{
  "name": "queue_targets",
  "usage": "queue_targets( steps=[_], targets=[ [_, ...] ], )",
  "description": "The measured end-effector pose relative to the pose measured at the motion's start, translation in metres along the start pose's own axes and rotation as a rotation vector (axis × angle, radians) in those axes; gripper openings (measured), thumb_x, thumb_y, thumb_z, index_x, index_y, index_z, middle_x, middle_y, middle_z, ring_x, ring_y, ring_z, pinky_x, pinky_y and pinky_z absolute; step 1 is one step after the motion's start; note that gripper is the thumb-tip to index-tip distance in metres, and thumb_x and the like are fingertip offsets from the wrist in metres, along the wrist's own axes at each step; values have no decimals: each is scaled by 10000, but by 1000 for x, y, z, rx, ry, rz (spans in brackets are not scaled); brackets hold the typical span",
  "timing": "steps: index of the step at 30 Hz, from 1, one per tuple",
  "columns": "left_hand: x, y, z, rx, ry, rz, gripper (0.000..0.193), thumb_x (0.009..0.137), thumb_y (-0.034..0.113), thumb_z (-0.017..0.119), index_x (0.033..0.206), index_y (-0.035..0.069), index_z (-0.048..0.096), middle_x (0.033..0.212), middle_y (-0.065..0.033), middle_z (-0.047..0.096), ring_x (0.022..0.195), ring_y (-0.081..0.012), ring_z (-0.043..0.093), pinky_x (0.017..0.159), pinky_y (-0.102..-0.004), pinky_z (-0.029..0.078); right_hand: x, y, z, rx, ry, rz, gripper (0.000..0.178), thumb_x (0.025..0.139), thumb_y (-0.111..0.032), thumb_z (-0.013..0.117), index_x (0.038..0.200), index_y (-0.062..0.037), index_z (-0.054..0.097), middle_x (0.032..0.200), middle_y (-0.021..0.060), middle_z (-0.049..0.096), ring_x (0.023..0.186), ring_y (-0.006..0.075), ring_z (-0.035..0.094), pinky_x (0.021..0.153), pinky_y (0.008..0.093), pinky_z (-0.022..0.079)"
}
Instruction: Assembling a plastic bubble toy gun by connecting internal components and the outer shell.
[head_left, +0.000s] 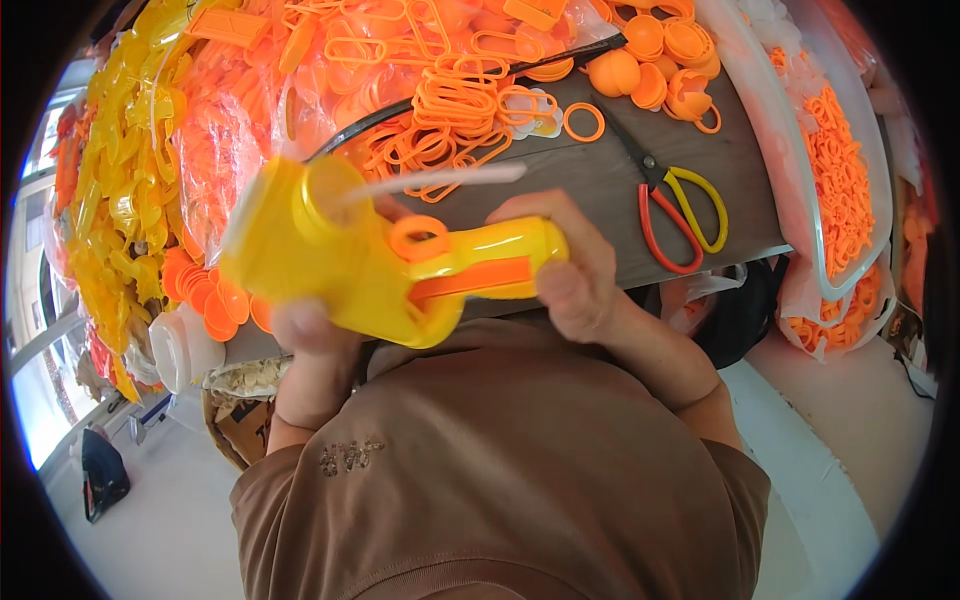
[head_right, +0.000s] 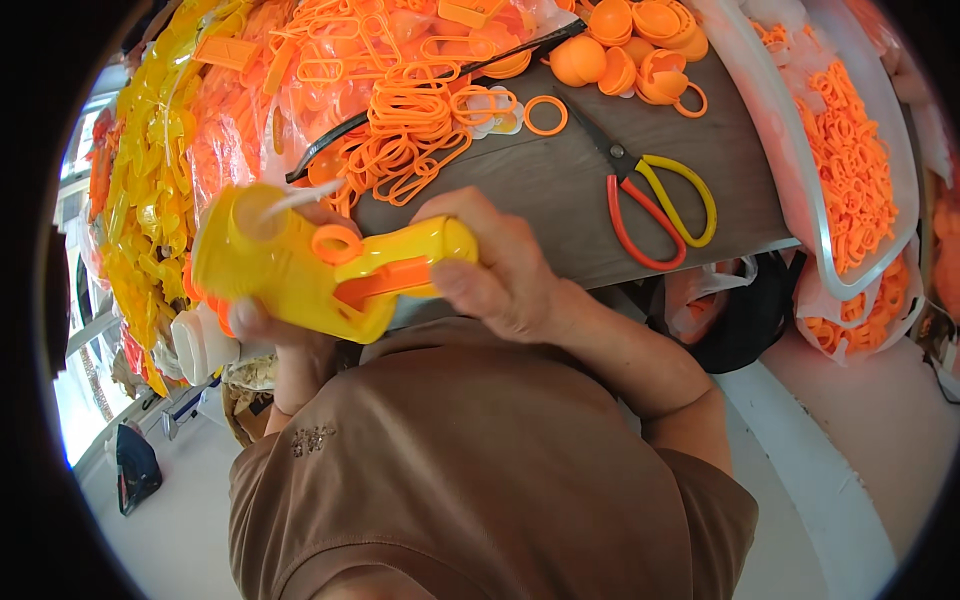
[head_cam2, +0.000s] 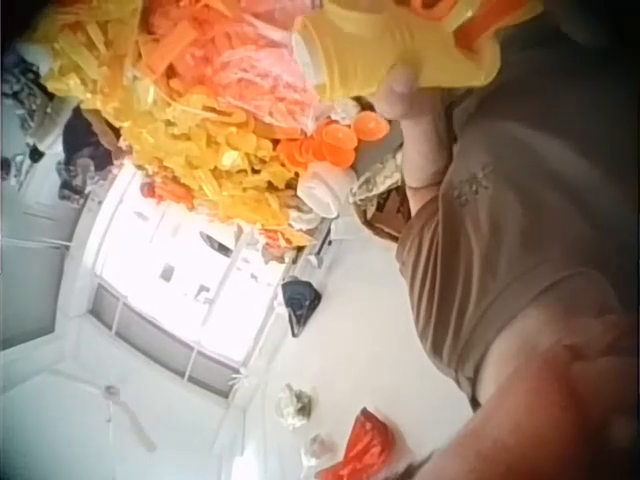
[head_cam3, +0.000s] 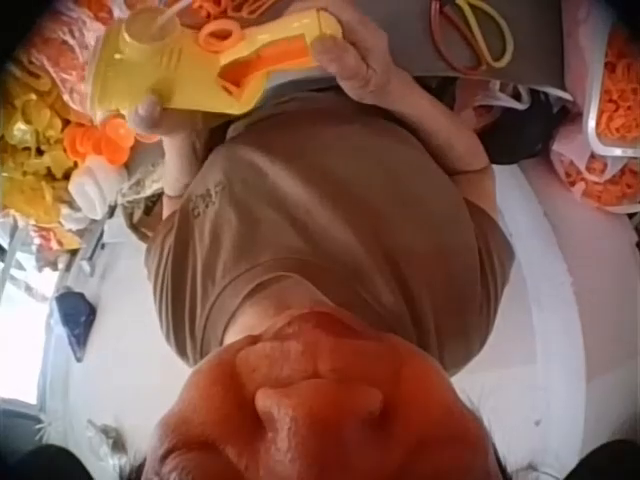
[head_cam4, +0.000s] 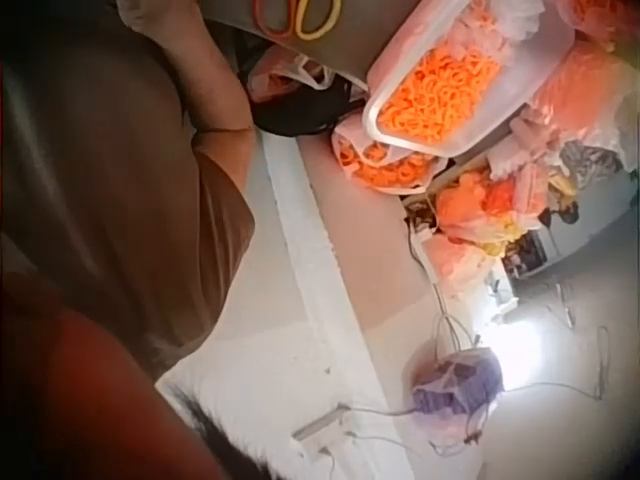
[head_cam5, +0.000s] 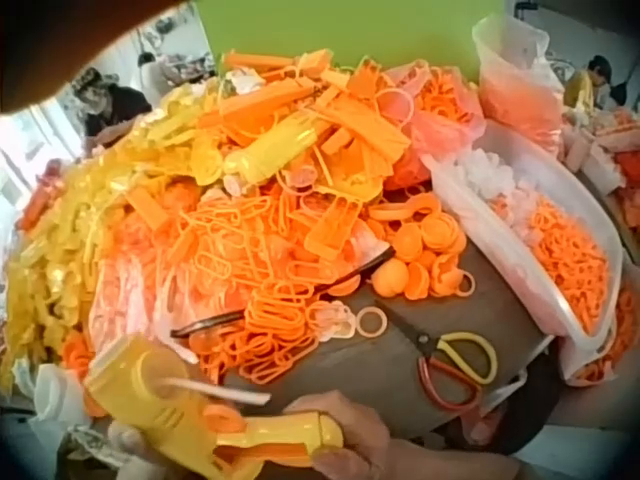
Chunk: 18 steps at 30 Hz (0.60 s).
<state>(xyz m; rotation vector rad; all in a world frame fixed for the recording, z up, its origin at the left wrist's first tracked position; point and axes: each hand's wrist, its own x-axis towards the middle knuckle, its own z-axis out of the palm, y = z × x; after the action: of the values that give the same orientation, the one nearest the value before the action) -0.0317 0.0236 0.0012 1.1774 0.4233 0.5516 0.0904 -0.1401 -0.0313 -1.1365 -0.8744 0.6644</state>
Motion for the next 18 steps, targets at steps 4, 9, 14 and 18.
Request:
queue_targets(
  steps=[4, 9, 14, 18],
  targets=[
    [26, 1, -17, 14, -41, -129, 742, 699, 494, 590, 1224, -10, 445, 1039, -187, 570, 907, -264, 582, 773, -365, 504, 2, -2, 0, -157, -97, 194, 471, 946, -389, 423, 1126, 46, 438, 877, 76, 571, 733, 118, 533, 661, 247, 435],
    [22, -4, -19, -146, 15, -73, 661, 707, 358, 598, 1215, -41, 456, 1038, -199, 590, 908, -276, 609, 798, -371, 513, 13, -12, -31, -396, -39, 241, 368, 896, -317, 592, 1095, -17, 513, 844, 70, 531, 712, 148, 530, 653, 268, 440],
    [25, -4, -20, -162, 61, -57, 613, 719, 236, 604, 1238, -43, 434, 1053, -203, 591, 912, -282, 615, 795, -375, 518, 27, -1, -63, -1252, 165, -24, 256, 767, -123, 684, 968, -10, 575, 893, 96, 516, 804, 257, 540, 695, 346, 451],
    [25, -7, -15, -215, 48, -59, 632, 702, 203, 617, 1248, -46, 419, 1054, -204, 590, 909, -285, 618, 788, -385, 523, 30, 12, -70, -1433, 102, -26, 226, 721, -62, 693, 911, -17, 581, 903, 94, 482, 884, 290, 514, 735, 375, 443]
  ],
)
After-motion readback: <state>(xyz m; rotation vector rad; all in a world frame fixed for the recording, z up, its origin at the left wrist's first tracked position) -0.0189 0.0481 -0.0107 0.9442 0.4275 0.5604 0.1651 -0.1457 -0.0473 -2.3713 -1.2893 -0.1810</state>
